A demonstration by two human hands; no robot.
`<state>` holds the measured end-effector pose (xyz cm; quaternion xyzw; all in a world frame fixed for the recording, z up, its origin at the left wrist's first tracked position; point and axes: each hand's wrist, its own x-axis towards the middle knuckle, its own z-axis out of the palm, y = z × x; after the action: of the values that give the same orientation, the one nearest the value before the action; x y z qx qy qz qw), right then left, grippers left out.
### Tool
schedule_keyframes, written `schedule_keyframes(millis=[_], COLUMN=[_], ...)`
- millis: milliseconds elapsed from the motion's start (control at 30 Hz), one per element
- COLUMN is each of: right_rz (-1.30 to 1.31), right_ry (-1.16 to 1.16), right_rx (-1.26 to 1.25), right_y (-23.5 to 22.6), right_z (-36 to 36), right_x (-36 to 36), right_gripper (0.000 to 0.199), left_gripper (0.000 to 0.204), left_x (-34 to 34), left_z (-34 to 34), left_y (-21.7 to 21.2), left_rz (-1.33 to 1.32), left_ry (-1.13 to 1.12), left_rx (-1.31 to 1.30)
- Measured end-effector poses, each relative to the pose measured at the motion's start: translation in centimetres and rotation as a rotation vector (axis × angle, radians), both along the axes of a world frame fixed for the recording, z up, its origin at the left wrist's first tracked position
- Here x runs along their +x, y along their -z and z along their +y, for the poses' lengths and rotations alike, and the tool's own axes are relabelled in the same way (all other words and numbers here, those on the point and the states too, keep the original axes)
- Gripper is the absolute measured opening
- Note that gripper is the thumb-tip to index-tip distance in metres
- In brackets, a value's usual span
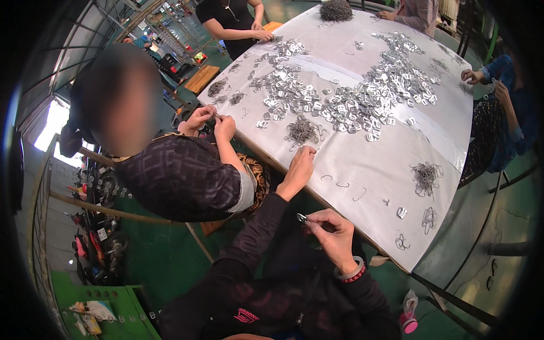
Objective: The person assembles keychains by hand at a large table in a workshop. They pick up small metal parts and wire loops, connect them together, and place the finished keychains on a hanging rack. Other workers are also assembling keychains at the same table.
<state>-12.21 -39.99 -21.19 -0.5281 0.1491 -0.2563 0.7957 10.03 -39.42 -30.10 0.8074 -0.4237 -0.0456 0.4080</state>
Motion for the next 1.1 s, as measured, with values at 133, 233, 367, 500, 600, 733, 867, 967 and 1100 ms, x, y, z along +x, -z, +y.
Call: schedule_keyframes(millis=[133, 233, 367, 500, 600, 733, 867, 967, 1100], right_rz=[0.076, 0.155, 0.193, 0.185, 0.153, 0.066, -0.028, 0.138, 0.272], right_ry=[0.003, 0.046, 0.123, 0.146, 0.086, -0.010, 0.057, 0.253, 0.554], right_rx=[-0.030, -0.063, -0.109, -0.012, -0.089, -0.387, -0.696, -0.567, -0.496], right_y=[0.5, 1.0, 2.0, 2.2, 1.8, 1.0, -0.3, -0.5, 2.1], right_z=[-0.1, -0.4, -0.5, -0.8, -1.0, -1.0, -4.5, -10.6, -21.9], right_x=[0.2, 0.2, 1.3, 1.8, 2.1, 2.2, 2.4, 1.5, 3.8], right_gripper=[0.011, 0.010, 0.015, 0.013, 0.010, 0.009, 0.007, 0.014, 0.023], left_gripper=[0.015, 0.014, 0.006, 0.010, 0.010, 0.010, 0.010, 0.005, 0.008], left_x=[-2.5, -5.3, -8.5, -10.2, -10.4, -10.5, -9.9, -9.4, -10.0], left_z=[4.0, 7.6, 11.1, 11.5, 11.2, 10.9, 11.4, 12.7, 12.6], left_y=[-4.9, -8.6, -11.4, -11.3, -10.3, -9.5, -10.0, -10.4, -10.0], left_rz=[0.369, 0.367, 0.057, -0.040, -0.012, -0.005, 0.106, 0.296, 0.477], left_ry=[0.012, 0.036, 0.131, 0.174, 0.108, 0.058, 0.053, 0.071, 0.105], left_rx=[-0.134, -0.190, -0.296, -0.380, -0.386, -0.437, -0.276, -0.287, -0.301])
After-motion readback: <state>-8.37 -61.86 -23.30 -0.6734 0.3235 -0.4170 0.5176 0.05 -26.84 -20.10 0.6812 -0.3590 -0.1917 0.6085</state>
